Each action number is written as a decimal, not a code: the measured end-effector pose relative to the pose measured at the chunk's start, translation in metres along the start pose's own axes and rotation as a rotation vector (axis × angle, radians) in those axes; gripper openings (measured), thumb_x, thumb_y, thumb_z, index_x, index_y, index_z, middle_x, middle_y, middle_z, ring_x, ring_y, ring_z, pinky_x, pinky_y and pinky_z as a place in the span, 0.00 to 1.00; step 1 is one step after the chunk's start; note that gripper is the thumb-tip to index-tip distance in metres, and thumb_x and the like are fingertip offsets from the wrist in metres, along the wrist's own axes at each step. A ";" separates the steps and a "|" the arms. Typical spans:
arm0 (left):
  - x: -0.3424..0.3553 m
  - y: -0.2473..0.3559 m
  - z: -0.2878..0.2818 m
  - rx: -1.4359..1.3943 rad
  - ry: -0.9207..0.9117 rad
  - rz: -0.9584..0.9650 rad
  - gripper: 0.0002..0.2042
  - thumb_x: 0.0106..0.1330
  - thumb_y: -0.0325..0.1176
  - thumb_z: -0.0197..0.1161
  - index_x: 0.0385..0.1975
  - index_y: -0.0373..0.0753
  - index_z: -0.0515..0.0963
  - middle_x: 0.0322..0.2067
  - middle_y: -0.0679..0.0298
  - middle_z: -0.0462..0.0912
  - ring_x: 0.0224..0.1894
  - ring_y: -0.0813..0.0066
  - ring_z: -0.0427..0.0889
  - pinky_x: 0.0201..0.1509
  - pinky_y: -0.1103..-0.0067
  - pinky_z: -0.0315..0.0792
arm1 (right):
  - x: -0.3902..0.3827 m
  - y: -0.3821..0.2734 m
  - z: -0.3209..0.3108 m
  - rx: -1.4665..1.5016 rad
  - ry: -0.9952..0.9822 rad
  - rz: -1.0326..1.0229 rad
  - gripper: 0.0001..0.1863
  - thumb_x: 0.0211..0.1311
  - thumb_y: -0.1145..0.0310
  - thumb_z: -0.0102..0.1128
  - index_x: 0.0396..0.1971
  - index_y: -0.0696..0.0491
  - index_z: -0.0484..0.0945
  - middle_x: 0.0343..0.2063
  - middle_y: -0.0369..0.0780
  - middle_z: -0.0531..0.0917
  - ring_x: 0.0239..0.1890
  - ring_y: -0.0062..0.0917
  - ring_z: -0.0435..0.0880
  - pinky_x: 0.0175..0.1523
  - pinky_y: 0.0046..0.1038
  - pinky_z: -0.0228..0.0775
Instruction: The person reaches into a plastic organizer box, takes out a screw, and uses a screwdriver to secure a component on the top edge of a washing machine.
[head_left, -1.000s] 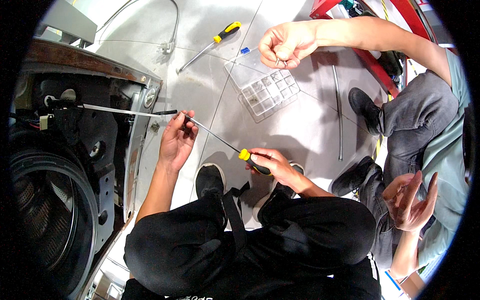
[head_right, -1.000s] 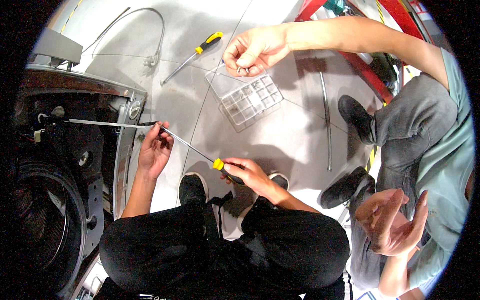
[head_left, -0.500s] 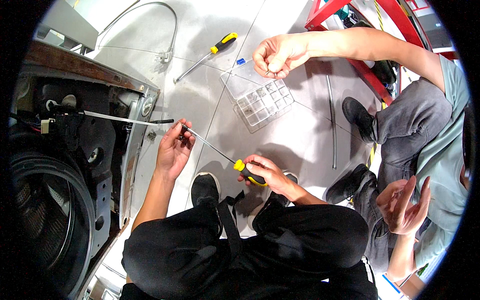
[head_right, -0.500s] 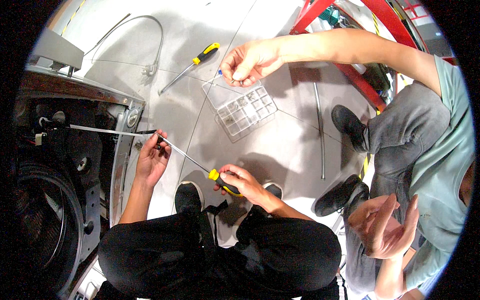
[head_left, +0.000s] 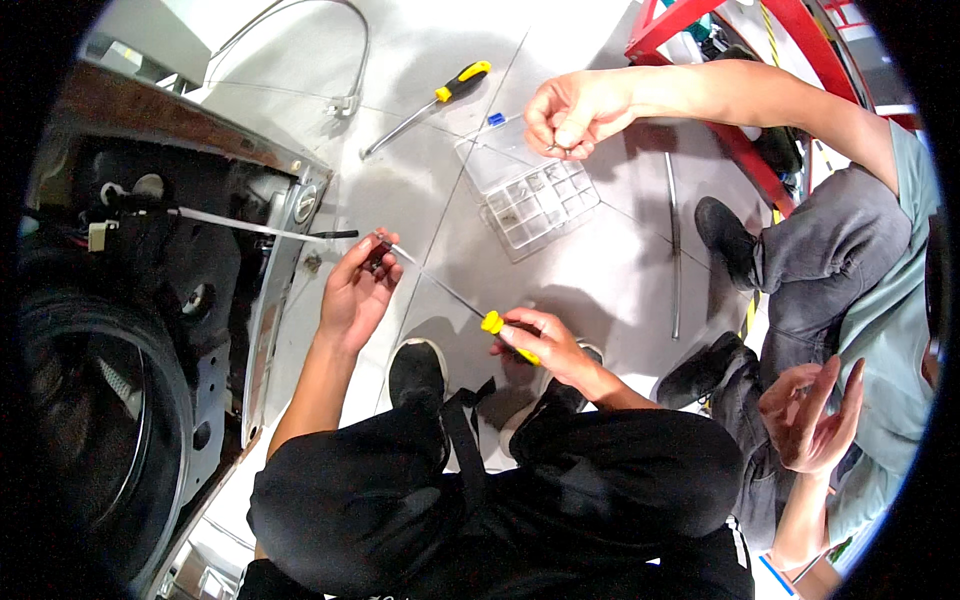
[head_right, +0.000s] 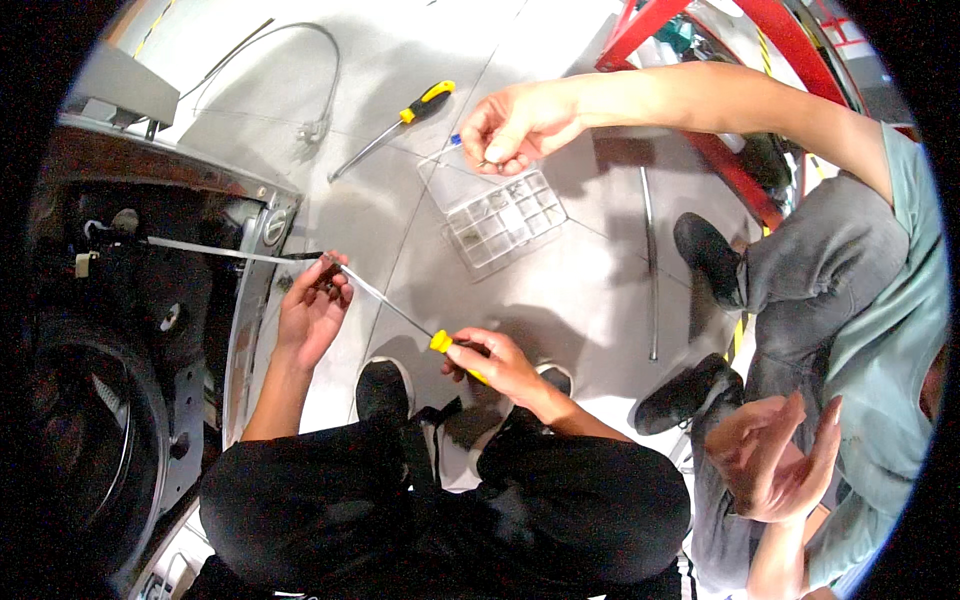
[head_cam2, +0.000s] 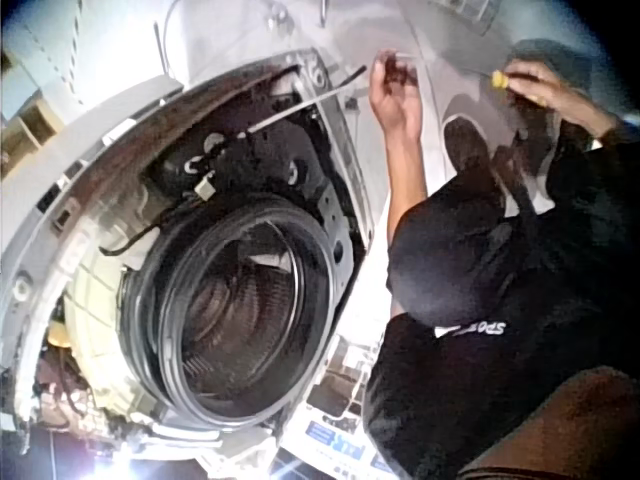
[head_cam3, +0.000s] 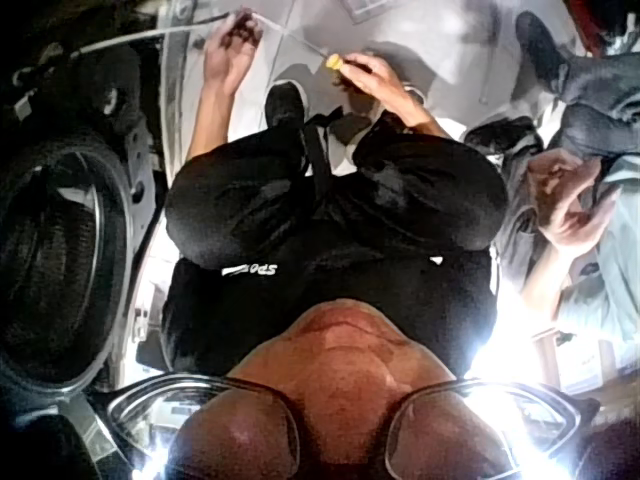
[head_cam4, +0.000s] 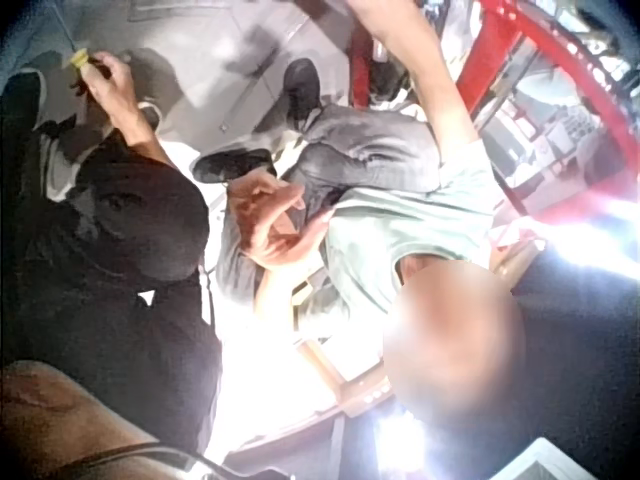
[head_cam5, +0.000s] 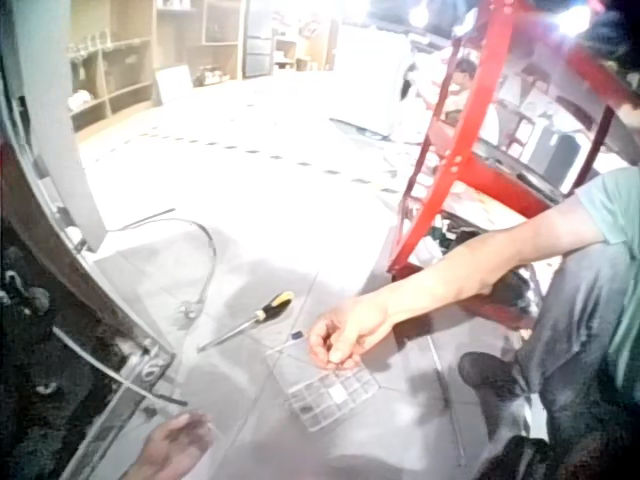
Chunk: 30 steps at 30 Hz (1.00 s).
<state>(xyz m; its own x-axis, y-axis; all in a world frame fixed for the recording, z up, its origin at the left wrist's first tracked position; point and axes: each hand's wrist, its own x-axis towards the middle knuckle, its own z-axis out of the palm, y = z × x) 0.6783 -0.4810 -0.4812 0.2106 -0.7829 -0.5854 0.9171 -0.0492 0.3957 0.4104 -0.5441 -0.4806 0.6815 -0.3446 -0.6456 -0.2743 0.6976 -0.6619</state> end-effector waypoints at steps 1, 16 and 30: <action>-0.001 0.002 0.001 0.016 0.017 0.003 0.12 0.64 0.33 0.53 0.43 0.33 0.73 0.39 0.60 0.77 0.34 0.78 0.75 0.44 0.79 0.72 | 0.000 -0.001 -0.001 0.015 0.005 0.020 0.17 0.61 0.62 0.54 0.42 0.60 0.73 0.31 0.38 0.81 0.31 0.17 0.77 0.38 0.20 0.69; 0.000 0.006 0.004 -0.033 -0.096 -0.030 0.16 0.67 0.40 0.48 0.43 0.34 0.74 0.40 0.58 0.78 0.36 0.74 0.75 0.45 0.76 0.72 | -0.003 -0.003 -0.001 0.072 -0.015 0.026 0.19 0.63 0.59 0.51 0.44 0.59 0.73 0.25 0.36 0.79 0.24 0.15 0.75 0.28 0.17 0.65; 0.001 -0.004 -0.006 0.006 -0.037 -0.026 0.08 0.64 0.34 0.57 0.38 0.38 0.74 0.36 0.63 0.77 0.33 0.80 0.75 0.42 0.80 0.73 | -0.001 0.000 0.001 0.008 0.011 0.039 0.18 0.61 0.60 0.52 0.42 0.60 0.72 0.24 0.38 0.77 0.23 0.18 0.74 0.27 0.19 0.65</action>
<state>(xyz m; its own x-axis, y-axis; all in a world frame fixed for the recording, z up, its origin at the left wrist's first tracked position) 0.6765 -0.4779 -0.4871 0.1738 -0.8039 -0.5688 0.9199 -0.0736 0.3851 0.4099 -0.5429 -0.4794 0.6627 -0.3244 -0.6750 -0.2946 0.7157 -0.6332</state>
